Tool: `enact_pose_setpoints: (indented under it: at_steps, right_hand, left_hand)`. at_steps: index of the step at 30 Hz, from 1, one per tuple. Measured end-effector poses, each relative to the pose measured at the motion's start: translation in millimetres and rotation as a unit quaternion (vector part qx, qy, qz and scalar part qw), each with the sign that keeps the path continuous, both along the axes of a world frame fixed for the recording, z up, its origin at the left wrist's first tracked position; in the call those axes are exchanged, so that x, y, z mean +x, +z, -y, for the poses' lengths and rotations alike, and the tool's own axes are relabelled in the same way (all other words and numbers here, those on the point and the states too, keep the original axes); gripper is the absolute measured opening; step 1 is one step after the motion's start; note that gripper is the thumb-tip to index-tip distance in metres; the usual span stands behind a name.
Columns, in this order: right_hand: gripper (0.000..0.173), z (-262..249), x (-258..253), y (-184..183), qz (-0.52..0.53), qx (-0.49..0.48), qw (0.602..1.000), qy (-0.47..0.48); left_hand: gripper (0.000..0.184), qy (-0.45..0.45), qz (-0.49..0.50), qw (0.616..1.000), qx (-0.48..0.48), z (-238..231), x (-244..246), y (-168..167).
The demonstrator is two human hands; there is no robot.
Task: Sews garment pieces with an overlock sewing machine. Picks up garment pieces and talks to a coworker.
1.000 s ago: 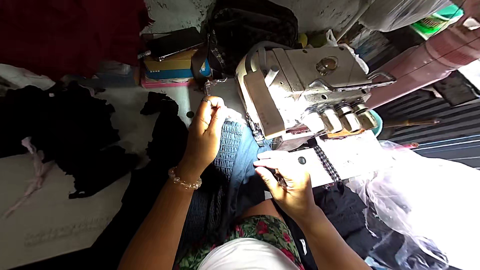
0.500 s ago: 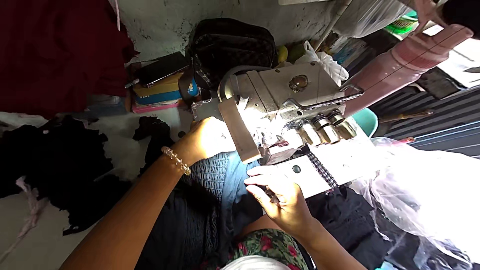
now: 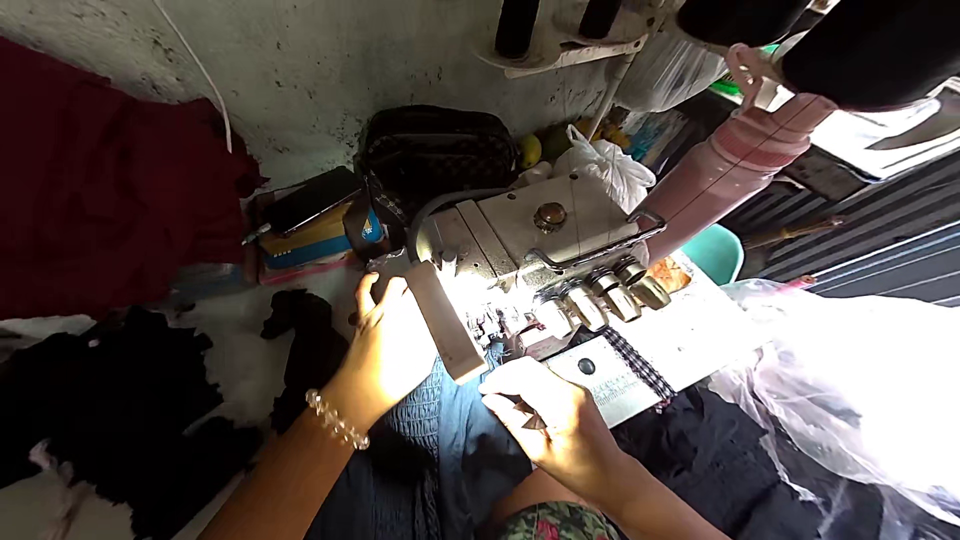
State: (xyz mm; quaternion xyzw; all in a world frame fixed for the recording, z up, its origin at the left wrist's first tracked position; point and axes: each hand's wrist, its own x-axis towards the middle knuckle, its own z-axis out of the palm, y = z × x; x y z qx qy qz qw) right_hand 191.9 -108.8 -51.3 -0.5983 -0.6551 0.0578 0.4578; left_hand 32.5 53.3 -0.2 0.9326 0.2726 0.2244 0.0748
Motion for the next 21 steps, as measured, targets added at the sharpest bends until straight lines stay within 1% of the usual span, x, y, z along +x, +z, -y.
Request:
enact_pose_setpoints:
  at_steps: [3,4,5,6,7,8,9,11,13,16,18,21]
  right_hand:
    - [0.017,-2.1,-0.6,-0.9,-0.001,0.012,1.0,-0.017]
    - [0.017,-3.9,-1.3,-0.2,0.006,0.014,1.0,-0.026]
    - [0.018,-6.5,-2.4,1.0,0.017,0.017,0.999,-0.035]
    - [0.021,-9.9,-4.3,2.4,0.032,0.021,0.998,-0.045]
    - [0.023,-13.7,-6.7,3.8,0.048,0.028,0.997,-0.052]
    - [0.024,-17.2,-9.1,5.3,0.064,0.035,0.996,-0.054]
    - [0.024,-20.3,-10.6,6.2,0.079,0.043,0.994,-0.054]
    - [0.017,-24.9,-9.2,5.3,0.107,0.065,0.991,-0.044]
    - [0.017,-26.5,-1.9,2.3,0.134,0.088,0.987,-0.014]
    - [0.018,-22.7,12.6,0.0,0.176,0.092,0.979,0.04]
    - [0.017,-20.7,19.5,0.7,0.199,0.087,0.975,0.054]
    - [0.01,-19.6,28.3,4.4,0.215,0.07,0.973,0.043]
  left_hand:
    - [0.051,0.065,-0.016,0.994,0.092,4.9,-8.3,0.1]
    - [0.056,0.087,-0.021,0.99,0.108,12.3,-11.7,1.3]
    - [0.057,0.103,-0.015,0.987,0.119,23.8,-14.2,2.6]
    - [0.05,0.104,-0.002,0.986,0.129,37.7,-15.8,2.8]
    - [0.038,0.095,0.012,0.986,0.133,51.5,-16.5,-0.8]
    - [0.031,0.081,0.026,0.987,0.133,62.2,-16.2,-8.9]
    - [0.032,0.061,0.048,0.989,0.125,68.5,-15.4,-19.4]
    - [0.034,0.033,0.087,0.992,0.09,72.3,-15.2,-35.5]
    - [0.034,0.031,0.097,0.993,0.062,72.4,-16.8,-42.8]
    - [0.044,0.071,0.057,0.994,0.062,77.4,-20.2,-43.2]
    - [0.05,0.089,0.027,0.993,0.074,79.4,-22.2,-43.8]
    - [0.049,0.093,0.011,0.993,0.074,80.5,-20.9,-42.4]
